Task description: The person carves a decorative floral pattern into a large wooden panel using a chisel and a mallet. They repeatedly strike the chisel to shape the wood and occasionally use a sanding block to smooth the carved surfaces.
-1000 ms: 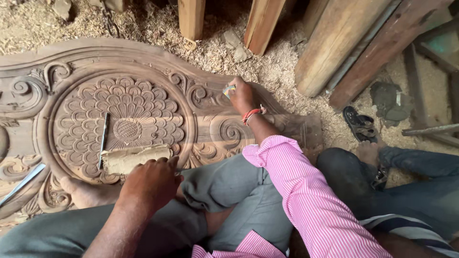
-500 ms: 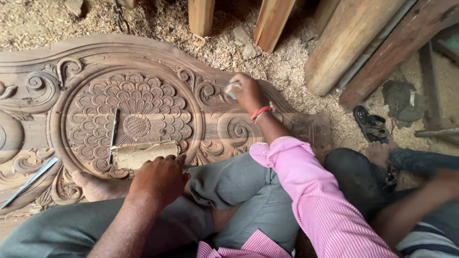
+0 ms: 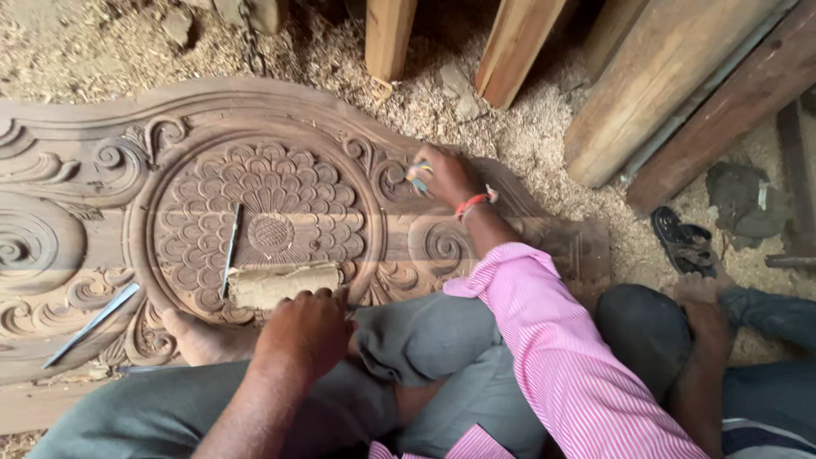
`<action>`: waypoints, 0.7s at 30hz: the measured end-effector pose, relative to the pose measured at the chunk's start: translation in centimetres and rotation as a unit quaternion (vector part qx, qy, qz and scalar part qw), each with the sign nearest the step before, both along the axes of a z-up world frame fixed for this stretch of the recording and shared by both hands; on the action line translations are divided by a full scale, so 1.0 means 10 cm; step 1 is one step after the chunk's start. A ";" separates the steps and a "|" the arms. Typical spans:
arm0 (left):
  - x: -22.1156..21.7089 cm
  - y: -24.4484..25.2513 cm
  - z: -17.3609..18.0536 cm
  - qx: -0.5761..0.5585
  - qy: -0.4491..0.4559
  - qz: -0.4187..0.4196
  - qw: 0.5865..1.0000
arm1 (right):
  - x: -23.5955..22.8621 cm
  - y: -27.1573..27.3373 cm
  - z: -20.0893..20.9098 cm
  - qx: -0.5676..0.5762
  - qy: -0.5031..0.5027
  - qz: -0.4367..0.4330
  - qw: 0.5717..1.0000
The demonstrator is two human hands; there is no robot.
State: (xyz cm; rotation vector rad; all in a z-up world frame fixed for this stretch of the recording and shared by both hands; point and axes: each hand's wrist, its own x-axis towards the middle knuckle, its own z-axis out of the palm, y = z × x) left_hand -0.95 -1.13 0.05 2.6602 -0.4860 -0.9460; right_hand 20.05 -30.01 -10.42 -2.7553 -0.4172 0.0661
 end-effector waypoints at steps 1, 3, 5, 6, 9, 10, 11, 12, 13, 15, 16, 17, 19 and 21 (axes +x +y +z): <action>-0.02 0.01 -0.01 -0.002 0.004 -0.001 1.000 | 0.00 -0.01 -0.01 0.008 -0.017 0.005 1.000; -0.04 0.00 -0.08 -0.009 0.015 -0.005 1.000 | -0.03 0.01 -0.12 0.056 -0.041 0.011 0.997; -0.05 -0.03 -0.14 -0.043 -0.030 0.002 0.999 | -0.11 0.05 -0.26 0.136 -0.059 0.009 0.989; -0.08 -0.06 -0.13 -0.060 -0.052 0.004 0.997 | -0.18 0.05 -0.30 0.073 -0.039 0.011 0.996; -0.05 -0.03 -0.05 -0.038 -0.045 -0.008 0.998 | -0.14 0.20 -0.33 -0.041 -0.026 0.045 0.998; -0.07 -0.01 -0.02 -0.026 -0.038 -0.011 0.999 | -0.15 0.23 -0.32 -0.043 -0.034 0.071 0.996; -0.09 -0.01 -0.01 -0.016 -0.033 -0.011 0.999 | -0.12 0.21 -0.28 -0.046 -0.044 0.100 0.993; -0.08 0.01 0.00 -0.005 -0.028 -0.012 1.000 | -0.09 0.19 -0.24 -0.052 -0.053 0.105 0.992; -0.12 0.01 -0.01 -0.012 -0.032 -0.009 0.999 | -0.11 0.13 -0.22 -0.057 -0.054 0.110 0.991; -0.14 0.02 -0.04 -0.025 -0.037 -0.009 0.999 | -0.12 0.00 -0.18 -0.086 -0.035 0.098 0.991; -0.16 0.02 -0.06 -0.026 -0.043 -0.007 0.999 | -0.12 -0.09 -0.15 -0.109 -0.014 0.079 0.991; -0.15 0.01 -0.07 -0.029 -0.051 -0.008 0.998 | -0.12 -0.18 -0.10 -0.134 0.006 0.058 0.989; -0.11 0.00 -0.06 -0.030 -0.051 -0.016 0.998 | -0.08 -0.28 0.01 -0.119 -0.031 0.022 0.992; -0.07 -0.01 -0.05 -0.025 -0.027 -0.029 0.999 | -0.04 -0.24 0.05 -0.111 -0.074 0.026 0.991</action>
